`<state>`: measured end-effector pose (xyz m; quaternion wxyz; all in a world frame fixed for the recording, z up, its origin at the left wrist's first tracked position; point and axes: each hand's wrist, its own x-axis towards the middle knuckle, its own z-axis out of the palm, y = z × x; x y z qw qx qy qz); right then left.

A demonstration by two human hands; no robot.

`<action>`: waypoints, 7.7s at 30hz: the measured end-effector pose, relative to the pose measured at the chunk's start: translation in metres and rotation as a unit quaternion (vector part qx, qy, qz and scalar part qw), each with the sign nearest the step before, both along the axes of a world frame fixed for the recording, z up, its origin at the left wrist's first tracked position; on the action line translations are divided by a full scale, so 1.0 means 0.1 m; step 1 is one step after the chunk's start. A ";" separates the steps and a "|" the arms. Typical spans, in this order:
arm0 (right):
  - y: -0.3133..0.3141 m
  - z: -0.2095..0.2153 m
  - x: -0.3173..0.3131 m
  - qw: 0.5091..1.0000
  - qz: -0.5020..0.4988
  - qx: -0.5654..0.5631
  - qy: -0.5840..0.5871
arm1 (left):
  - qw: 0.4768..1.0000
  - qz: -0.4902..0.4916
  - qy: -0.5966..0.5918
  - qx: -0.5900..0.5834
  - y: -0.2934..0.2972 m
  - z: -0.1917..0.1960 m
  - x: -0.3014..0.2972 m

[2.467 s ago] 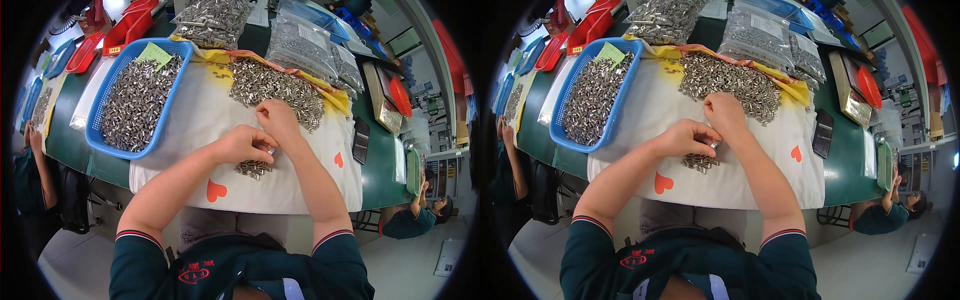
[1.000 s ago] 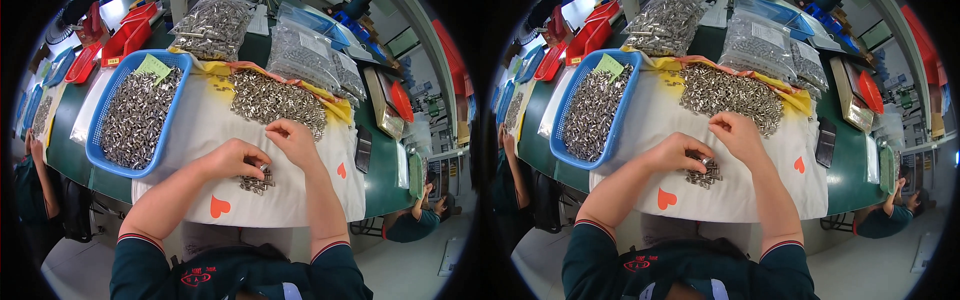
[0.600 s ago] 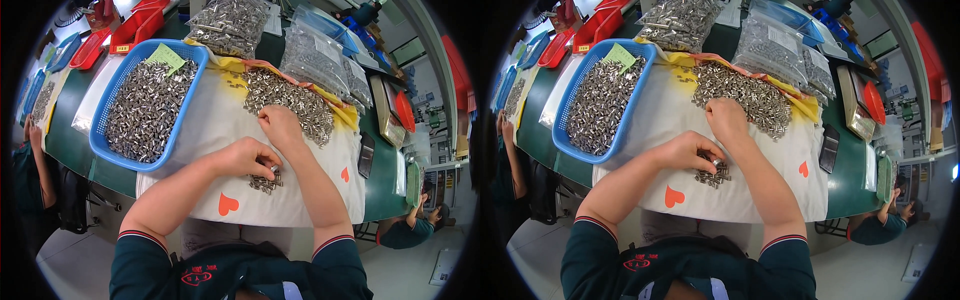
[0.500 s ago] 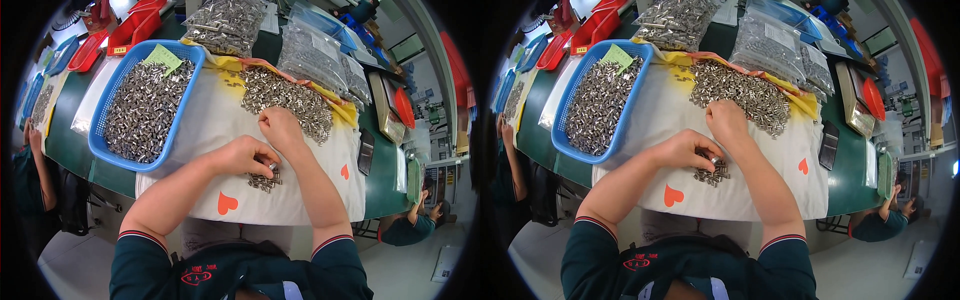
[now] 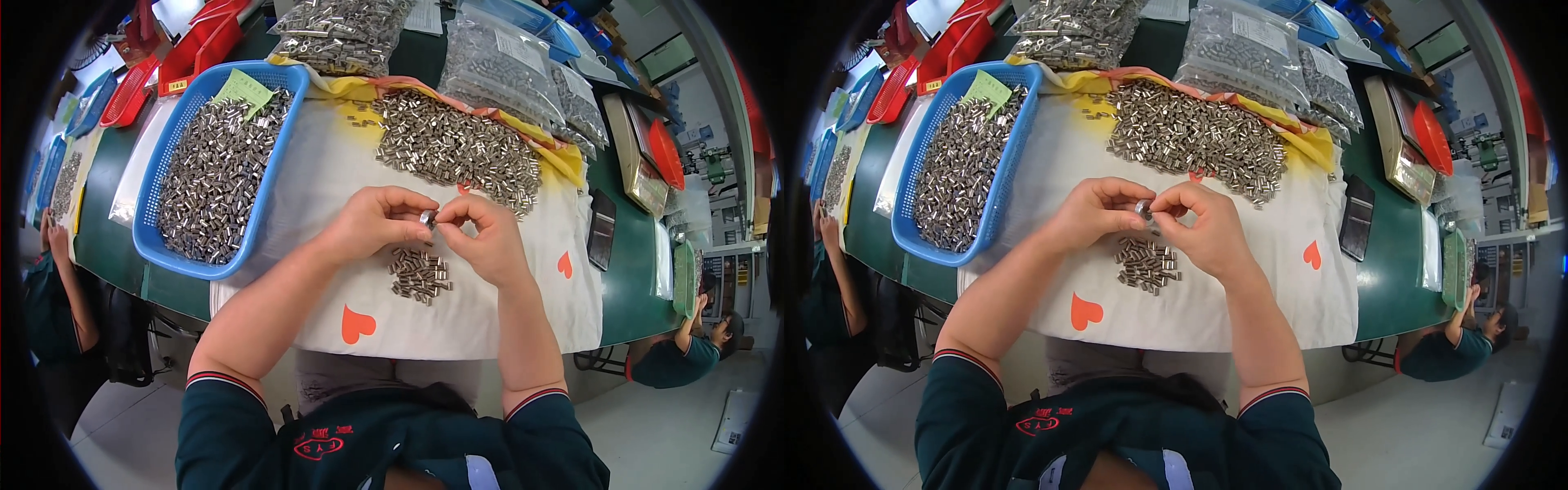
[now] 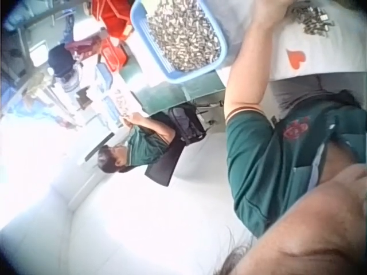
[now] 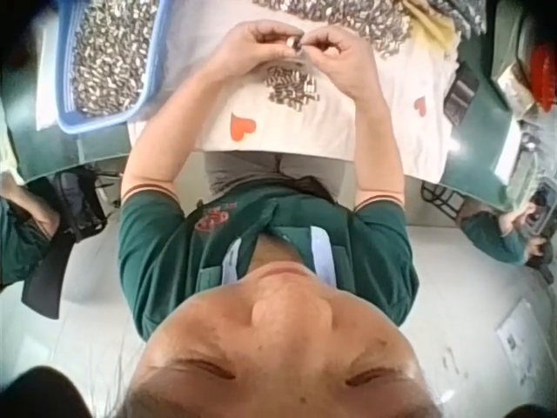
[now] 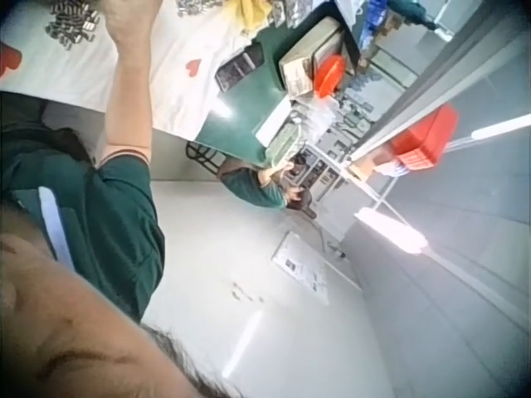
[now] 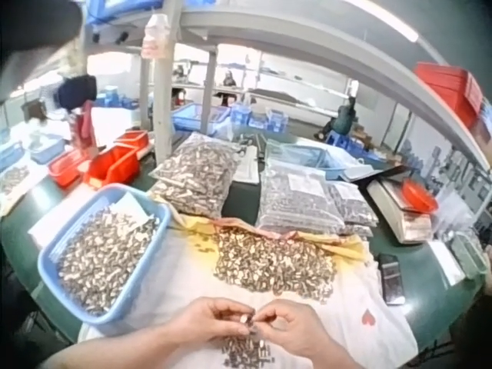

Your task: The worker is inspecting small metal pins and placing them into a metal circular component at a factory workbench.

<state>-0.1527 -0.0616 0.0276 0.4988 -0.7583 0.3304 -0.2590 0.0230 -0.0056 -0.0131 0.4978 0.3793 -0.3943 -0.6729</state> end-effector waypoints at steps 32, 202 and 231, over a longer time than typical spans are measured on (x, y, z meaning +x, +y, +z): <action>-0.41 -0.28 0.33 0.926 -0.052 -0.308 0.212 | 0.920 -0.088 -0.320 -0.207 0.06 0.03 -0.11; 0.10 -0.10 0.04 0.964 -0.031 -0.254 0.075 | 0.989 0.071 -0.132 0.001 0.02 0.02 -0.07; -0.28 -0.32 0.03 0.934 -0.082 -0.280 0.207 | 0.994 -0.003 -0.107 0.002 -0.02 -0.01 -0.04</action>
